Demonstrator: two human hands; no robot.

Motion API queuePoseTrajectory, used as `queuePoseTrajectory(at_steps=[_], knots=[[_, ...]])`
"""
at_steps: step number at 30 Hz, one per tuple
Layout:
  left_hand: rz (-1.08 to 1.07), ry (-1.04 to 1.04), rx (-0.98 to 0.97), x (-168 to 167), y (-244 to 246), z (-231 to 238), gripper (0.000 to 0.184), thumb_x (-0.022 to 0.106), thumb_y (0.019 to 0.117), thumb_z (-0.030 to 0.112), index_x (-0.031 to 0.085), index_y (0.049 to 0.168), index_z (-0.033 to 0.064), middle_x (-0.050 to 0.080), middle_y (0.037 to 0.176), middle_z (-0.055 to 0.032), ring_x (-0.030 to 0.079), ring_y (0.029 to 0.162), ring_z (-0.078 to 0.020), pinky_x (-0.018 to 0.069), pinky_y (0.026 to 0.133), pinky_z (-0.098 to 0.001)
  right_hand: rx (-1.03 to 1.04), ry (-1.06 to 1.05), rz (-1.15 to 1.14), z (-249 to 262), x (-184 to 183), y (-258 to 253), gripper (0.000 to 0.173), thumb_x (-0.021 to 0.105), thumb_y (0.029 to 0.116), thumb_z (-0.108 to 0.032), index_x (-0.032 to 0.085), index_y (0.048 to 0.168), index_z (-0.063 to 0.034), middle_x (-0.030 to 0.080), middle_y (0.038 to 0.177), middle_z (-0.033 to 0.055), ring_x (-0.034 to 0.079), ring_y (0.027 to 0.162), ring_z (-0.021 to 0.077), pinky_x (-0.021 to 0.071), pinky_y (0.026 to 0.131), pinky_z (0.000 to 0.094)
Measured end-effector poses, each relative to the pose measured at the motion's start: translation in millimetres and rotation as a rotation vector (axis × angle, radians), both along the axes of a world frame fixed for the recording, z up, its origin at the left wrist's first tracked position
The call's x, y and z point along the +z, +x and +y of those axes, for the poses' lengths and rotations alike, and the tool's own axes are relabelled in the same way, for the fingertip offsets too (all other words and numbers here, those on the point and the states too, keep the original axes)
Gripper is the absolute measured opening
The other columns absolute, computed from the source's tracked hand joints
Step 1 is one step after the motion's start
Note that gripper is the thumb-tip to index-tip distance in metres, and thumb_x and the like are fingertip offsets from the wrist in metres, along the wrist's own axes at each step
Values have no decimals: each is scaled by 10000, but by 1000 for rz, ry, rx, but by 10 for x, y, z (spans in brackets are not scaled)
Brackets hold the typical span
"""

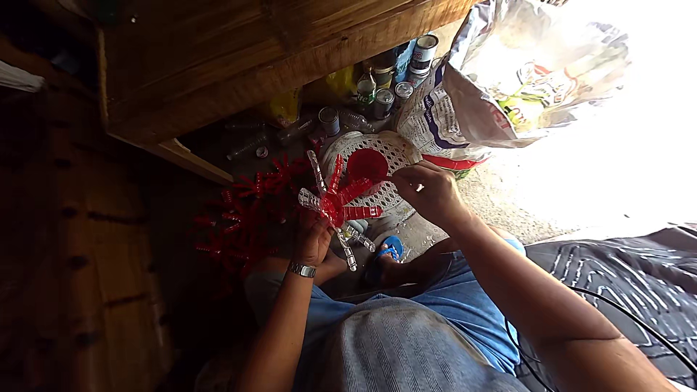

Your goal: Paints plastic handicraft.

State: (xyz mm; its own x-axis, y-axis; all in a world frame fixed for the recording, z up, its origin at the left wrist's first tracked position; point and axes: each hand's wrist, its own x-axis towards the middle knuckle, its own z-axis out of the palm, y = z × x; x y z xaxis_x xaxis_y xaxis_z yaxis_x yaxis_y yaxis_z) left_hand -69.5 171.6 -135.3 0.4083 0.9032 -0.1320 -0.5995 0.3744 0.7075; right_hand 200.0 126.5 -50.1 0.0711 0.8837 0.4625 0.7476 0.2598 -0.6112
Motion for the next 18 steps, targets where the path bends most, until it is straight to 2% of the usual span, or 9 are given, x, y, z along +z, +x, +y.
queuePoseTrajectory(at_steps=[2,6,8,11,15,18], knots=[[1,-8,8,21,7,-3,555,867,775,249,593,1240,121,703,1101,-39,691,1016,-164,566,950,-375,9,-9,1,18,-45,-7,177,644,965,-173,769,987,-49,708,872,64,671,779,123,573,727,272],[15,-11,-2,30,1,7,584,863,788,283,564,1266,132,696,1112,-22,685,1025,-145,558,958,-356,17,-15,-9,-124,-51,-1,163,648,950,-163,763,958,-47,693,874,58,668,782,94,578,719,238],[22,-31,17,32,16,9,557,870,776,278,581,1229,131,705,1082,-17,690,1004,-140,564,945,-351,7,7,4,-201,-38,19,160,651,937,-153,764,946,-40,691,864,54,665,779,81,576,717,223],[19,-53,20,28,18,10,522,843,800,272,581,1233,142,700,1100,-20,681,1032,-140,558,952,-351,-25,48,47,-291,21,61,171,650,956,-161,761,972,-33,700,884,50,672,796,63,584,733,213],[-4,-114,36,94,14,-26,476,867,765,312,632,1136,129,730,1010,-45,716,945,-150,602,854,-332,-89,95,114,-379,124,151,206,634,990,-174,745,1019,-4,714,947,70,687,840,52,599,772,217],[-110,-45,9,81,10,-13,395,849,795,346,689,1090,138,741,1008,-48,721,941,-153,602,857,-337,-119,135,238,-451,152,241,211,614,1007,-169,731,1050,2,720,982,37,679,829,24,596,759,216]])
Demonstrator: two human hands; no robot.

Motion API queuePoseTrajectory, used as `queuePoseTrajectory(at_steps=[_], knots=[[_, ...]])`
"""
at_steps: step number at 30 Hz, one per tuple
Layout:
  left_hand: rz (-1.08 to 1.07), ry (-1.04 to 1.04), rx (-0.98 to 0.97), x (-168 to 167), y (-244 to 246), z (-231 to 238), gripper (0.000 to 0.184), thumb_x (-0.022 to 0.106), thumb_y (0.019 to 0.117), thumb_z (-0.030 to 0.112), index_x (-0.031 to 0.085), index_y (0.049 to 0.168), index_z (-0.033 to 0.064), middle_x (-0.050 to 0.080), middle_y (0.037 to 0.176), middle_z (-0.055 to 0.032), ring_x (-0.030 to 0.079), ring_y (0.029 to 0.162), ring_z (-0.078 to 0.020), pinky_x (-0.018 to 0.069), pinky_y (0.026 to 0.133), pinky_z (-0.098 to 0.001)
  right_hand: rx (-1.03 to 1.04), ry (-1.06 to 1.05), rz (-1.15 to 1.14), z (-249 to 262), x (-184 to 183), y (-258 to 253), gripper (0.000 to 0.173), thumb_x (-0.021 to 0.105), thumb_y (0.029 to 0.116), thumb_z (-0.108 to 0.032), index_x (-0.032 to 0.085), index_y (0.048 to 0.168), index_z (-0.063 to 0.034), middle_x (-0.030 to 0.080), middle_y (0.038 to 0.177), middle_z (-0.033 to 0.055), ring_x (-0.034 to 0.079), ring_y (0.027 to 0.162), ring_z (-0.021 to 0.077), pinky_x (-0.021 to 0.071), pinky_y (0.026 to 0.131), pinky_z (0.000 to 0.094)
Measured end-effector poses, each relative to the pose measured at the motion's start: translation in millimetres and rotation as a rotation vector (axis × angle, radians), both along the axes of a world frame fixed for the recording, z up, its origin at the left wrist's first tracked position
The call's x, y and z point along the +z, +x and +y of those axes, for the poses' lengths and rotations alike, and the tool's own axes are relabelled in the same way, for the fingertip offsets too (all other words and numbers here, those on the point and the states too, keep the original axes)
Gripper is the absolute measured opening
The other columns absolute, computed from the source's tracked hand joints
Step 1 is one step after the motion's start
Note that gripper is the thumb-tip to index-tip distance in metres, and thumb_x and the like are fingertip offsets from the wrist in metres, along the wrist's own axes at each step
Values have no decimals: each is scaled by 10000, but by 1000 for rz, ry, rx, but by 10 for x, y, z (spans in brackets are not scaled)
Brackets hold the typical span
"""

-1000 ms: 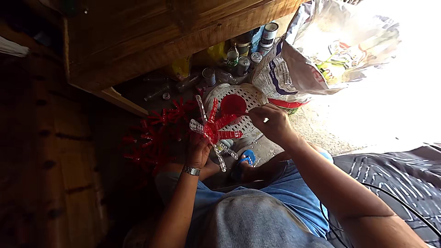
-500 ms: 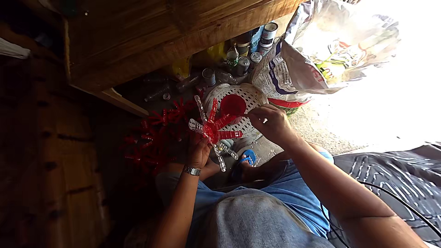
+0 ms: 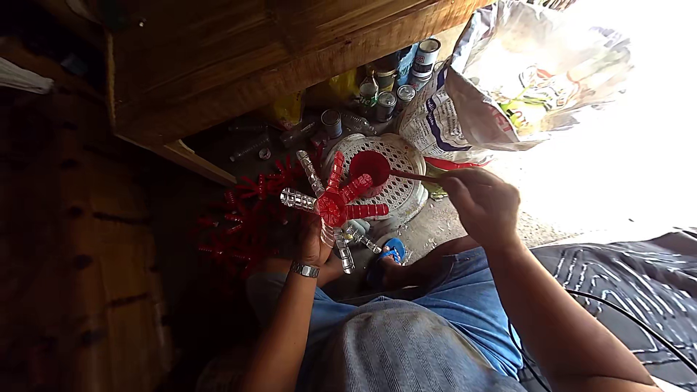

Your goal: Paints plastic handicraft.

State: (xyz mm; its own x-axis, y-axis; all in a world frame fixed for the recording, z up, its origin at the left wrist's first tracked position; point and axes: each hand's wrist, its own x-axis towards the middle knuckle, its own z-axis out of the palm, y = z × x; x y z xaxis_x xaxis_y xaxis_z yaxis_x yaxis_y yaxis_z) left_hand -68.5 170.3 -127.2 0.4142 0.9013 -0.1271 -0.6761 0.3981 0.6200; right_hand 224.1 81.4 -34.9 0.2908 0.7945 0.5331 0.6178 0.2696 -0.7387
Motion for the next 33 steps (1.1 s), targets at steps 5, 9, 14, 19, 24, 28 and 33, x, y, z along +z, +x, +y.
queuePoseTrajectory(at_steps=[5,9,14,19,24,28,33], knots=[[-24,-36,25,-39,13,36,504,887,726,425,687,1074,121,737,998,-70,722,937,-177,609,843,-364,-6,64,142,-96,-9,126,175,588,1022,-152,717,1073,-45,739,933,-46,664,759,6,580,703,226],[-70,6,-38,-20,4,58,466,869,763,384,707,1101,108,745,1029,-107,729,950,-218,611,848,-391,-3,50,198,-111,-53,129,158,604,1011,-153,724,1066,-66,730,901,-60,661,743,11,579,698,225],[-97,35,-9,-57,-65,31,397,899,721,321,737,1035,140,755,1010,-64,727,964,-177,596,892,-370,29,37,212,-62,-95,54,142,606,998,-129,722,1048,-63,736,927,-54,670,769,14,582,716,224],[-36,-36,32,63,-25,15,333,788,861,357,687,1093,140,737,1022,-59,716,961,-170,593,888,-360,64,27,168,-63,-77,-65,162,631,993,-158,732,1054,-47,719,977,-35,682,840,22,602,766,231],[29,-69,73,34,18,37,190,676,953,226,659,1102,109,730,1003,-72,717,922,-178,600,854,-362,65,-4,110,-70,-127,-103,178,629,991,-157,736,1034,-22,708,930,-10,669,806,10,593,741,206],[9,-68,77,4,-18,10,188,660,964,242,663,1098,111,730,1008,-78,718,926,-181,600,859,-361,70,-7,111,-74,-136,-92,181,632,991,-157,736,1039,-17,710,935,-7,674,805,15,596,744,207],[-11,-89,92,-37,-68,-3,209,695,938,261,671,1072,104,733,981,-80,722,895,-176,604,835,-354,42,-45,-41,44,-118,-124,204,631,984,-163,739,1040,0,697,950,47,675,842,37,594,779,206]])
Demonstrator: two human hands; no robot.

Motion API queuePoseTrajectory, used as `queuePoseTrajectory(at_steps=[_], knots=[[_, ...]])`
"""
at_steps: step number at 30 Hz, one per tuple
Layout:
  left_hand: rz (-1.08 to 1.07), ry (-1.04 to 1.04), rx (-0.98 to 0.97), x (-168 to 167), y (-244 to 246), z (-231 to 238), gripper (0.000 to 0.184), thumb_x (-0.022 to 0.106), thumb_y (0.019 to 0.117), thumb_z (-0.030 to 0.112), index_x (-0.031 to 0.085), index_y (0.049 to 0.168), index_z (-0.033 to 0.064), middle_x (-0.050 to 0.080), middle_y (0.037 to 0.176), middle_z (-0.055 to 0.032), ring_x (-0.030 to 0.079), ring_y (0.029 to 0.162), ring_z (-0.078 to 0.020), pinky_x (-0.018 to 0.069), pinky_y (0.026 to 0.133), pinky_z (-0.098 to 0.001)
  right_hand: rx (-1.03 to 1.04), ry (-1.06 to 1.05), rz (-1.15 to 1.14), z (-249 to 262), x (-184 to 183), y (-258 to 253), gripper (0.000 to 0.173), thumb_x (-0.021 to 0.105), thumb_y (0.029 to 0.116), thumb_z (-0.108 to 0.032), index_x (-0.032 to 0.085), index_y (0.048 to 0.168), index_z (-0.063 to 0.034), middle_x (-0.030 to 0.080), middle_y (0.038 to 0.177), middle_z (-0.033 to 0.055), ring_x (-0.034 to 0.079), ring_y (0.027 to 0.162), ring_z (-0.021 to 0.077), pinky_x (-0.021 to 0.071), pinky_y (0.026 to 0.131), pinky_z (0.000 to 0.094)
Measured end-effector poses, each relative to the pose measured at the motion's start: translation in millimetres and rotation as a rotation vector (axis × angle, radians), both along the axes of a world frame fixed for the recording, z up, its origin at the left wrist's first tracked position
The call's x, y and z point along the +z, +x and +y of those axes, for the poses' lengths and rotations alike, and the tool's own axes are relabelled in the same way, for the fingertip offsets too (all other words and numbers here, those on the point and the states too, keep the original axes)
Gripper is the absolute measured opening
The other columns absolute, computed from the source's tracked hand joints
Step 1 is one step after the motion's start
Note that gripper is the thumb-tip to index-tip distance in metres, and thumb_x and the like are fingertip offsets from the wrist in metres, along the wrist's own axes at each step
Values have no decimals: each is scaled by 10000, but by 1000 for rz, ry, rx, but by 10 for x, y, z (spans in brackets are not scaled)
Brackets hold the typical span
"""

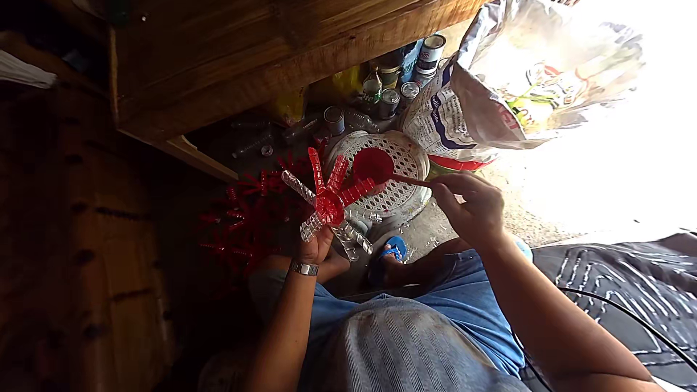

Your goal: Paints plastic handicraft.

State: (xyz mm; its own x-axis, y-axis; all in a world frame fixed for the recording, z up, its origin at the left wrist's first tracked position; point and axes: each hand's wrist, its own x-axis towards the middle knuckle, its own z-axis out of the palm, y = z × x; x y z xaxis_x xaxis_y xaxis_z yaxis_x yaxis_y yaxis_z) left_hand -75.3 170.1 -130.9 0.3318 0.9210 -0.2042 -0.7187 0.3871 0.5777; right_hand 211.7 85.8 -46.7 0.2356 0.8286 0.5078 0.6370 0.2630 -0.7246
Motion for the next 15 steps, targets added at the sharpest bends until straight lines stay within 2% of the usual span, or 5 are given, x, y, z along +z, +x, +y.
queuePoseTrajectory(at_steps=[4,8,12,15], knots=[[8,-25,21,-23,-4,0,186,568,1017,234,647,1089,82,723,983,-99,719,894,-200,606,832,-369,16,-163,-175,418,-24,-48,190,657,980,-201,760,1013,-44,716,934,91,695,843,174,592,767,357],[36,-20,22,-2,21,1,213,563,1022,255,627,1138,88,714,1024,-100,711,937,-208,596,867,-389,117,-334,-267,1008,-110,-92,242,622,996,-227,762,1025,-32,735,980,143,696,980,325,550,887,545],[54,-46,26,67,43,-8,245,504,1049,281,617,1140,83,710,1025,-110,706,944,-218,588,878,-400,151,-636,-358,1345,-161,-148,284,630,1001,-290,766,1103,-63,737,1082,171,665,1111,391,506,942,634],[67,-45,16,89,33,-6,276,480,1058,312,611,1139,82,715,1005,-114,715,908,-215,600,834,-386,140,-565,-332,1277,-197,-88,261,644,990,-260,765,1078,-46,740,1060,173,678,1085,386,515,933,632]])
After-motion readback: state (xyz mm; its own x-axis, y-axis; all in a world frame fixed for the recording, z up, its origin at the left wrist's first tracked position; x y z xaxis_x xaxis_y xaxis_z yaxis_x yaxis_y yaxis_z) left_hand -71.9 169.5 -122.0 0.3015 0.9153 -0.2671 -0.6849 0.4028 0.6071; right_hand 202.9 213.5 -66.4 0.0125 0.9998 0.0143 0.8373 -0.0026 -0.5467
